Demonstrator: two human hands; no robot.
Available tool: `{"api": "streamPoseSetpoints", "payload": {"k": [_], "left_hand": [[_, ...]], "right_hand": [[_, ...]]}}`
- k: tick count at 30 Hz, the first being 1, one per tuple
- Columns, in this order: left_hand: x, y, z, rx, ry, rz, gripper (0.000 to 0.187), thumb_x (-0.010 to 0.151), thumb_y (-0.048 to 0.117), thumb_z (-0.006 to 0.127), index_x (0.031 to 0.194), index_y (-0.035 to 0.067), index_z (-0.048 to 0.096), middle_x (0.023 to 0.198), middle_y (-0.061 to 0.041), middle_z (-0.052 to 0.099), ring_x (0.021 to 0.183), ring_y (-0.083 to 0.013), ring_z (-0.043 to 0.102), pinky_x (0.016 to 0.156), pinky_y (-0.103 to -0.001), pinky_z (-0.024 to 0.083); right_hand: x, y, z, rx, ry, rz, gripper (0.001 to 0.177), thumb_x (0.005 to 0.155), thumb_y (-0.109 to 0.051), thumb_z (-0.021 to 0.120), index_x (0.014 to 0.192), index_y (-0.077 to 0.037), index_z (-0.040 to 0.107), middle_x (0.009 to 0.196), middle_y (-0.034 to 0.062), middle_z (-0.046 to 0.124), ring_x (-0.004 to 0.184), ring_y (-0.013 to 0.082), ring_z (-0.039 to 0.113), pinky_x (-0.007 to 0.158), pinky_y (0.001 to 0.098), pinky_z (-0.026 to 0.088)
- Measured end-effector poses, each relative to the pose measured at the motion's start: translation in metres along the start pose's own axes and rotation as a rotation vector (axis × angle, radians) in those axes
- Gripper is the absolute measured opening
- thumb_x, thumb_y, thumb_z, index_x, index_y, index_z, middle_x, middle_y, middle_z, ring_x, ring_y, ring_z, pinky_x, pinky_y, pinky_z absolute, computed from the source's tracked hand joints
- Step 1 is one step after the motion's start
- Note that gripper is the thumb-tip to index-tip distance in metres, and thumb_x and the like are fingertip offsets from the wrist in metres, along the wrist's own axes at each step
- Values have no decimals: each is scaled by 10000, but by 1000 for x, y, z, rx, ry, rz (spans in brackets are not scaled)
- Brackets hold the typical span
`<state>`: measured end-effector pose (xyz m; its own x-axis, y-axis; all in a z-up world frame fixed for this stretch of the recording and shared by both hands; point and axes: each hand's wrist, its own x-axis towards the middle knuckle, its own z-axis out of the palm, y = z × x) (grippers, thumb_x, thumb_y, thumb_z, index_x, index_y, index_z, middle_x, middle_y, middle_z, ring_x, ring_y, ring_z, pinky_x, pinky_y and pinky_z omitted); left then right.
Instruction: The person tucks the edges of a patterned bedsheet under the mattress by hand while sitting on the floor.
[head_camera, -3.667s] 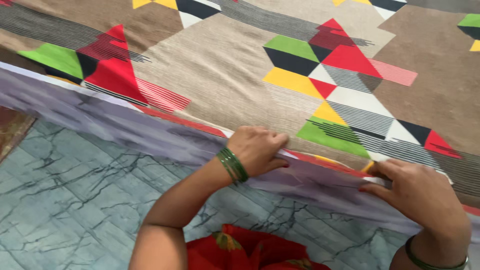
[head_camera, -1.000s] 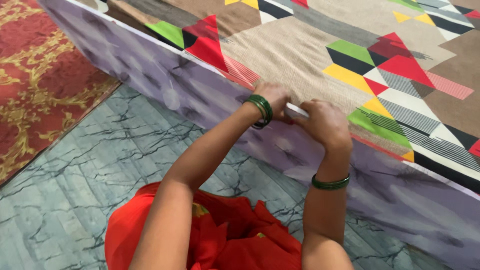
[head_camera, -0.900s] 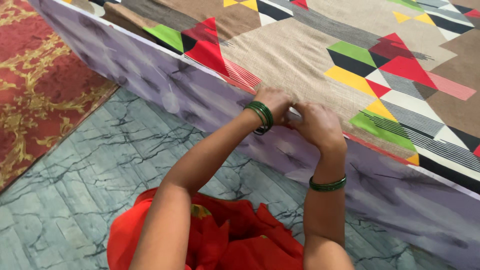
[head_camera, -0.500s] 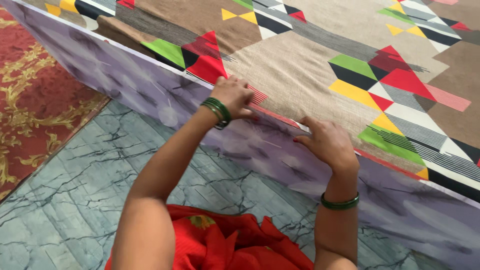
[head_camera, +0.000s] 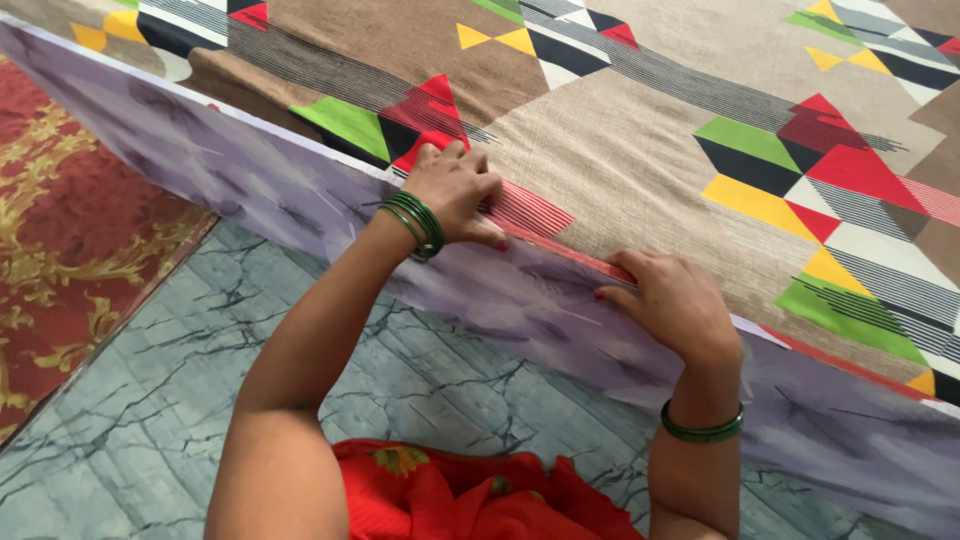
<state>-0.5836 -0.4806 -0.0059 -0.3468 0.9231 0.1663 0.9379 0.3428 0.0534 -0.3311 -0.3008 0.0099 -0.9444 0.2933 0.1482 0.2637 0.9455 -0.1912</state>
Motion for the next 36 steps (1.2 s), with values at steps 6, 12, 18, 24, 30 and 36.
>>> {"api": "streamPoseSetpoints", "payload": {"k": [6,12,18,24,30,36], "left_hand": [[3,-23,17,-55,-138,90,619,663,704,791,1055,226,755,1137,-58,646,1151,-301,566,892,-531,470],[-3,-38,26,-85,-42,264,616,765,696,744,1011,132,752,1104,-83,669,1100,-300,619,885,-448,536],[-8,-105,24,-177,189,141,465,949,594,584,934,174,783,1046,-51,704,1018,-279,662,854,-441,541],[-31,-161,23,-116,66,26,589,945,674,477,840,195,804,932,-55,709,935,-283,685,764,-473,533],[-33,-159,22,-199,25,73,633,924,715,463,802,190,796,886,-58,706,901,-283,697,739,-456,550],[-36,-159,23,-210,69,92,633,914,721,502,789,175,798,895,-59,686,836,-282,703,702,-445,557]], "right_hand": [[19,-20,12,-59,-35,-58,424,834,-459,733,1088,-119,724,943,119,749,896,337,713,774,451,548],[36,-35,5,24,-131,28,485,798,-458,716,1169,-146,736,901,119,762,845,312,734,732,431,563],[72,-42,26,190,-106,13,356,956,-382,576,1122,-127,760,952,140,782,840,326,752,779,434,576],[96,-61,37,51,-258,116,384,950,-436,575,1059,-143,798,946,164,777,892,380,723,810,465,562],[102,-65,43,21,-322,254,423,956,-492,553,1067,-168,801,939,148,790,890,360,740,815,450,568],[96,-62,49,81,-230,234,413,944,-477,564,1062,-155,794,927,139,791,867,355,737,770,449,557]]}}
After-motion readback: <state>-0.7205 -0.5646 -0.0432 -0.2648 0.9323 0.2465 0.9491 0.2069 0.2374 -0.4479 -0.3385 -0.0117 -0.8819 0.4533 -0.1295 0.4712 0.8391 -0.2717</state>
